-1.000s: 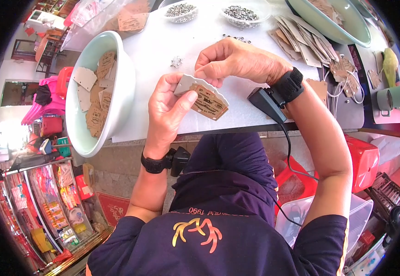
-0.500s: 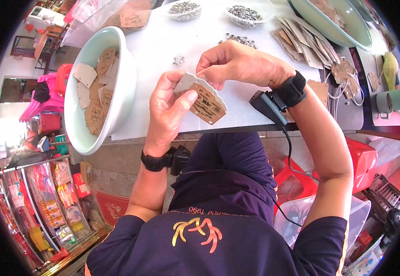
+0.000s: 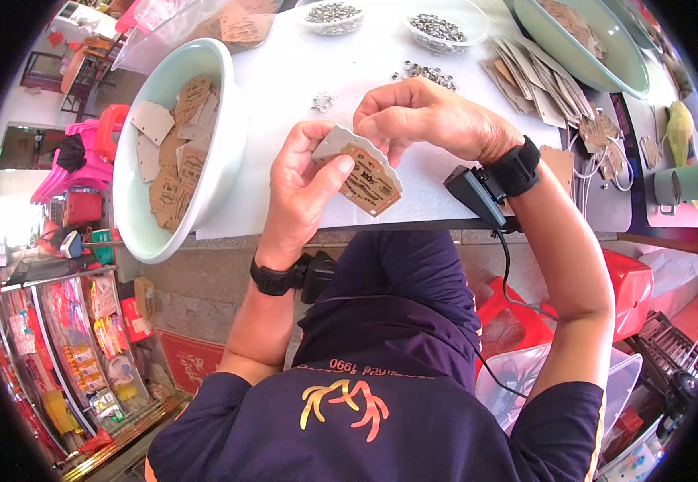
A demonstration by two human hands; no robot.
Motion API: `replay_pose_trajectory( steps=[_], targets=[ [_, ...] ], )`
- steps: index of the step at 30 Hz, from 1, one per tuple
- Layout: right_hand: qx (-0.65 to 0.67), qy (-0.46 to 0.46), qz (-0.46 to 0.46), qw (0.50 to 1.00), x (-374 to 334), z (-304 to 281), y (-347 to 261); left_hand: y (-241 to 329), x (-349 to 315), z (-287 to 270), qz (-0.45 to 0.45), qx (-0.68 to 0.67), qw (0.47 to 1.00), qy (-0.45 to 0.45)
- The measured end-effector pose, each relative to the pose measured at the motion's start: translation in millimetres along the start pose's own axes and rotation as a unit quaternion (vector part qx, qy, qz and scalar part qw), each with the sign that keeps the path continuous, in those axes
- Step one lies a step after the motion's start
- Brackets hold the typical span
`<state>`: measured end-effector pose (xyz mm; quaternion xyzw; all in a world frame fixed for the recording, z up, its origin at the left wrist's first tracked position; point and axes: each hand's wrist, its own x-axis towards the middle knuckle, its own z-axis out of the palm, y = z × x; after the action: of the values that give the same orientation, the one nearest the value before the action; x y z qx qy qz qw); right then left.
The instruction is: Attaching metal rivets and decorative components to leather shoe tags by hand.
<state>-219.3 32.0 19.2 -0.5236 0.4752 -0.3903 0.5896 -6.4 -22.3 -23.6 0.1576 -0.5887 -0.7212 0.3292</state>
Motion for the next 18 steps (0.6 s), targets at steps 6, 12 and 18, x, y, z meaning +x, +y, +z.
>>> replay_pose_trajectory(
  steps=[6, 12, 18],
  targets=[
    [-0.041, -0.011, -0.021, 0.999, -3, 5, 1, 0, 0, 1, -0.007, 0.01, 1.0, 0.007],
    [-0.044, 0.004, -0.042, 0.998, -5, 7, 0, -3, 0, 0, 0.003, 0.017, 1.0, 0.011],
    [-0.056, 0.087, -0.04, 0.994, -13, 16, -3, 1, 4, 2, -0.03, -0.021, 0.999, 0.035]
  ],
)
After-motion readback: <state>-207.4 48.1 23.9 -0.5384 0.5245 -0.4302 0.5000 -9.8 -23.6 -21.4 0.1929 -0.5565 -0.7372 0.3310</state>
